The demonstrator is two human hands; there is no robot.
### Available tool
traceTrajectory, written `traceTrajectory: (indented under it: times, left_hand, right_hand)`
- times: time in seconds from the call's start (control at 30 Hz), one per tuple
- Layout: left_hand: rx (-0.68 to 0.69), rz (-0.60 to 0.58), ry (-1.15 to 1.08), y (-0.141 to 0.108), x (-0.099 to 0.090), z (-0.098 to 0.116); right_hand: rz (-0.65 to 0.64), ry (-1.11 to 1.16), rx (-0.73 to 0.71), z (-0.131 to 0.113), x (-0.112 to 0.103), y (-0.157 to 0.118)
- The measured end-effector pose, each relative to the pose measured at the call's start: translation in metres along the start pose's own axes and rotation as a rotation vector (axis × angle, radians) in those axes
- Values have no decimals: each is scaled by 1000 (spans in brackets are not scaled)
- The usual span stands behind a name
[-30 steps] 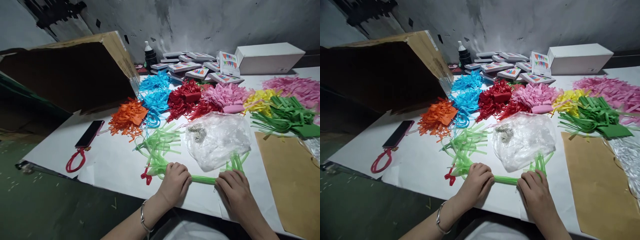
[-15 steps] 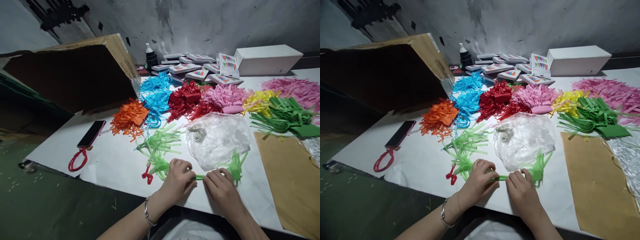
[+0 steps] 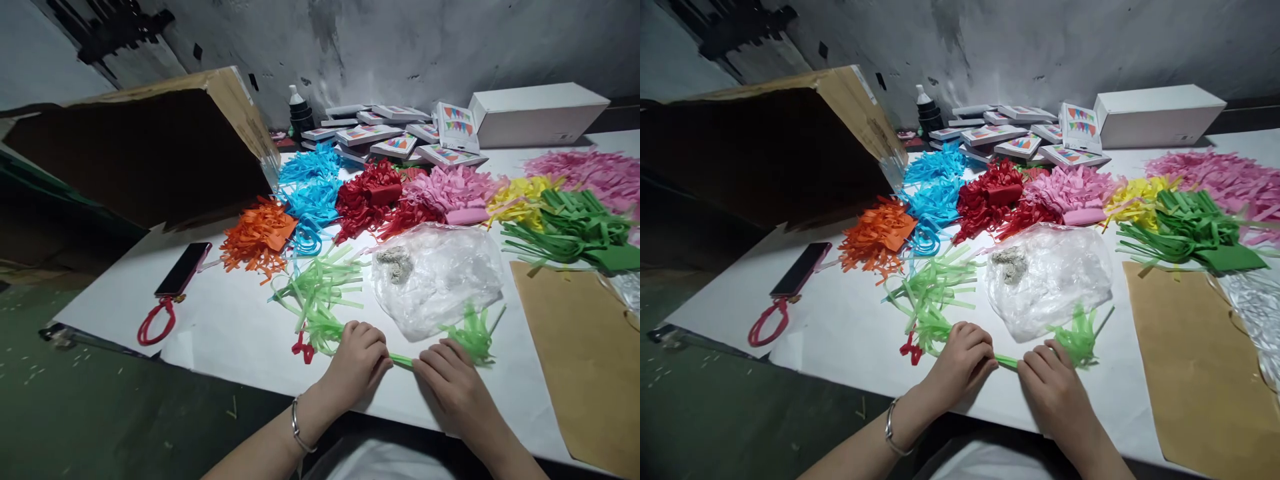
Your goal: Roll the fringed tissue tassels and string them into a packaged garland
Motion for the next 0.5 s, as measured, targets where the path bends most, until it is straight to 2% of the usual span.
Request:
traceTrajectory:
  times: [0.1,0.17,0.37,0.5]
  left_hand:
    - [8,-3,19,-3,2,0]
    - [12,-11,37,-2,3,2]
    - [-79,-165,242,12,8,8]
    - [-40,-196,288,21,6,10]
  right_hand:
    - [-20,-35,-63,6,-13,-20]
    - [-30,-69,-39,8,-16,-27]
    - [59,-143,209,10,-14,-24]
    - [65,-175,359,17,-13,-26]
Point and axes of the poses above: each hand's wrist, its own y-axis towards the middle knuckle, its own x-axis out of the palm, z = x × y, the point moved 8 cm from there along y, towards the middle knuckle, and after that the axes turned 4 degrees about -y, right-handed, at the moved point
